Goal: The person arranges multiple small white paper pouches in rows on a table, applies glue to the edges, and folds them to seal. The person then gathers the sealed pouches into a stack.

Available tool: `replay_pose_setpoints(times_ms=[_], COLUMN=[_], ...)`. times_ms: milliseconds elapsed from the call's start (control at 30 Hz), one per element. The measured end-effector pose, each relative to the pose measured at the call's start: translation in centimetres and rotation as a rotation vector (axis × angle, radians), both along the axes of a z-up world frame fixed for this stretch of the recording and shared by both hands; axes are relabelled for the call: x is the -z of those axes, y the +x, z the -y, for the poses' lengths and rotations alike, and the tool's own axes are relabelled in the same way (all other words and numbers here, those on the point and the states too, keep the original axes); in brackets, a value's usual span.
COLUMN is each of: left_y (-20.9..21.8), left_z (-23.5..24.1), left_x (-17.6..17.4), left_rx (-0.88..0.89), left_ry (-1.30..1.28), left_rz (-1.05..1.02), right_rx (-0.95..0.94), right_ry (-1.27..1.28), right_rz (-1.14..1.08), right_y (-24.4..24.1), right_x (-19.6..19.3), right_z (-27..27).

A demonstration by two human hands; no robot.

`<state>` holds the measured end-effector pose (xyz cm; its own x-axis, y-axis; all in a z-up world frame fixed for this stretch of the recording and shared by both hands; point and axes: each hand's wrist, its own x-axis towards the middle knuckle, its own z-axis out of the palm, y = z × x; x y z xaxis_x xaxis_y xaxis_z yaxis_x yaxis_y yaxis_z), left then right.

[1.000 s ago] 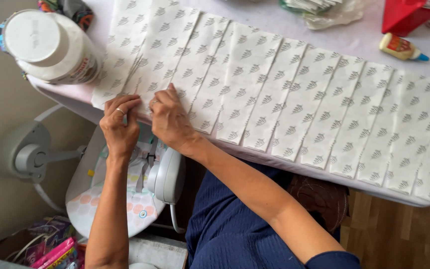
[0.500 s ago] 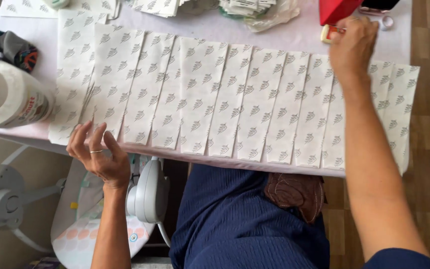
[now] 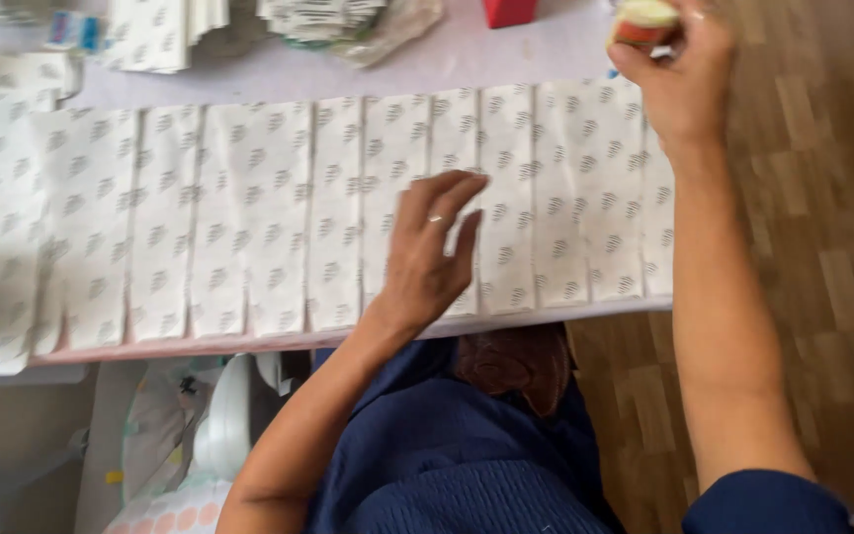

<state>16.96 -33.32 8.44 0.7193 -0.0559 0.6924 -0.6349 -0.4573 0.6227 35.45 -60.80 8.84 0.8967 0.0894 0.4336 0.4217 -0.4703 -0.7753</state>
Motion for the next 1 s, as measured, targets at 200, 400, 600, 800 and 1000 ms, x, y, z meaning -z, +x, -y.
replay_pose_setpoints(times_ms=[200, 400, 600, 800, 1000], left_y=[1.9, 1.7, 1.2, 1.2, 1.0], left_z=[14.0, 23.2, 23.8, 23.2, 22.5], left_x=[4.2, 8.8, 10.2, 9.4, 7.3], left_rx=[0.248, 0.333, 0.386, 0.428, 0.442], left_ry=[0.133, 0.322, 0.336, 0.385, 0.417], left_rz=[-0.094, -0.12, -0.193, -0.283, -0.365], right_rx=[0.135, 0.36, 0.483, 0.469, 0.404], right_ry=[0.487, 0.376, 0.271, 0.308, 0.331], right_rz=[-0.264, -0.082, -0.072, -0.153, -0.116], right_y=[-13.9, -23.0, -26.1, -26.3, -26.2], right_x=[-2.9, 0.5, 3.7, 4.2, 6.4], right_z=[9.7, 14.7, 15.0, 13.6, 14.6])
